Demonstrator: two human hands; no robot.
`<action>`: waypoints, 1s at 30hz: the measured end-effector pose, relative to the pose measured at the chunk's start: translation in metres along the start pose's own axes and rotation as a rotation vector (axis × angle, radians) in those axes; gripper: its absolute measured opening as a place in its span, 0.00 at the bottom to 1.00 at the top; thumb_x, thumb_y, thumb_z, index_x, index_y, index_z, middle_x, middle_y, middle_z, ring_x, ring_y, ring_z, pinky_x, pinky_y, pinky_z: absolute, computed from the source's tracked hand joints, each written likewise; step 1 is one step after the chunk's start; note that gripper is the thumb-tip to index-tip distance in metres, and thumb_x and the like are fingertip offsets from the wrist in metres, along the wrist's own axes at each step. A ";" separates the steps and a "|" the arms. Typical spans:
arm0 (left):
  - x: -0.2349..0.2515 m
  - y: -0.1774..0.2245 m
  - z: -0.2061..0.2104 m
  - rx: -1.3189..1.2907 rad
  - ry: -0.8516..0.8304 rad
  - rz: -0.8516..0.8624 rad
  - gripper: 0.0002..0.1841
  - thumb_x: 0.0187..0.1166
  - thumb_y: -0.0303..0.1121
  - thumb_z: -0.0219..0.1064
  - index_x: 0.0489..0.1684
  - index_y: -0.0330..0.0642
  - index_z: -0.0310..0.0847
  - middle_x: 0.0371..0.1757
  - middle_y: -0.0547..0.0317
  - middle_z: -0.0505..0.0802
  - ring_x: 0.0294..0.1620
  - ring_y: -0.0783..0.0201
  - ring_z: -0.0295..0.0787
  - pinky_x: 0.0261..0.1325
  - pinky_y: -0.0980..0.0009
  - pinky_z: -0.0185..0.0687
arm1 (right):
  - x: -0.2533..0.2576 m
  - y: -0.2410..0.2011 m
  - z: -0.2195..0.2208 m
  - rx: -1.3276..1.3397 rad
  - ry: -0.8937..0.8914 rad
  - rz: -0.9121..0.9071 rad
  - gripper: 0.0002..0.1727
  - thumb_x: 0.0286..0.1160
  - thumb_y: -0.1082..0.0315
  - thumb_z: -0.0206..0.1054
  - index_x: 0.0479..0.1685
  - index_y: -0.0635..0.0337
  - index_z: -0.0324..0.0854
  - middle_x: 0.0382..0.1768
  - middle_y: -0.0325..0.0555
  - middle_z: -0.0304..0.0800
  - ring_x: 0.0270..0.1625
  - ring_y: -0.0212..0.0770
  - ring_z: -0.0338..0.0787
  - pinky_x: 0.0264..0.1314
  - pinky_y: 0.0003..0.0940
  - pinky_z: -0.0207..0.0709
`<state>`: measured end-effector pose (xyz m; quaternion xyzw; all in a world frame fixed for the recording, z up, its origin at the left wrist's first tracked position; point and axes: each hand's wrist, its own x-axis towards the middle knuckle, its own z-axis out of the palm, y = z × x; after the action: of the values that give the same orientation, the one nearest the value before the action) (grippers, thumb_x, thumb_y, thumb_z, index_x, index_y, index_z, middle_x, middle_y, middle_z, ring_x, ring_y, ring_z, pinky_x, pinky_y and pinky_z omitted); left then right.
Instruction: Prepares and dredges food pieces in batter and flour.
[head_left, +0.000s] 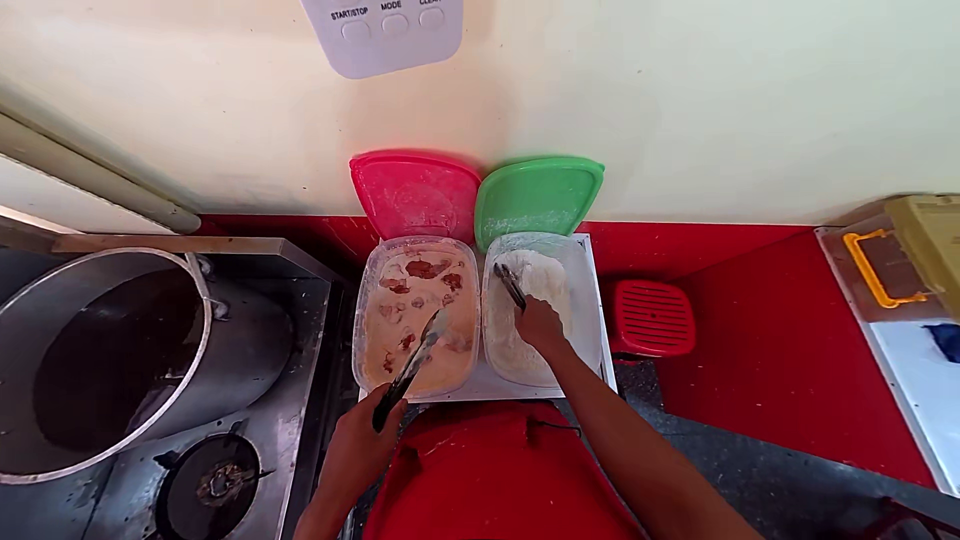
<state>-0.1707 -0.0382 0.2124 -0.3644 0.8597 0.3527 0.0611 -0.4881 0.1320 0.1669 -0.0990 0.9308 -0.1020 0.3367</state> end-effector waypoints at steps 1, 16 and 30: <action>0.000 -0.001 0.000 0.003 0.005 0.003 0.24 0.81 0.58 0.61 0.63 0.54 0.87 0.35 0.63 0.92 0.33 0.64 0.88 0.39 0.56 0.86 | 0.002 -0.005 -0.003 -0.021 0.012 0.017 0.23 0.88 0.51 0.57 0.67 0.59 0.80 0.62 0.63 0.86 0.61 0.63 0.90 0.57 0.63 0.84; 0.000 0.001 -0.005 -0.035 0.043 0.032 0.24 0.80 0.59 0.61 0.61 0.54 0.88 0.34 0.64 0.92 0.32 0.65 0.88 0.38 0.55 0.86 | -0.022 0.000 -0.075 -0.264 0.108 -0.048 0.24 0.84 0.51 0.59 0.67 0.58 0.82 0.63 0.64 0.85 0.58 0.65 0.90 0.52 0.67 0.84; 0.007 -0.001 -0.016 -0.021 0.045 0.022 0.24 0.79 0.59 0.60 0.60 0.55 0.88 0.33 0.65 0.92 0.30 0.67 0.87 0.36 0.59 0.85 | -0.049 0.082 -0.068 0.008 0.233 -0.145 0.21 0.89 0.47 0.57 0.69 0.45 0.84 0.43 0.53 0.91 0.46 0.58 0.92 0.45 0.66 0.83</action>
<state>-0.1727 -0.0531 0.2220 -0.3635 0.8610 0.3540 0.0339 -0.5050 0.2318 0.2270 -0.1522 0.9536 -0.1406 0.2184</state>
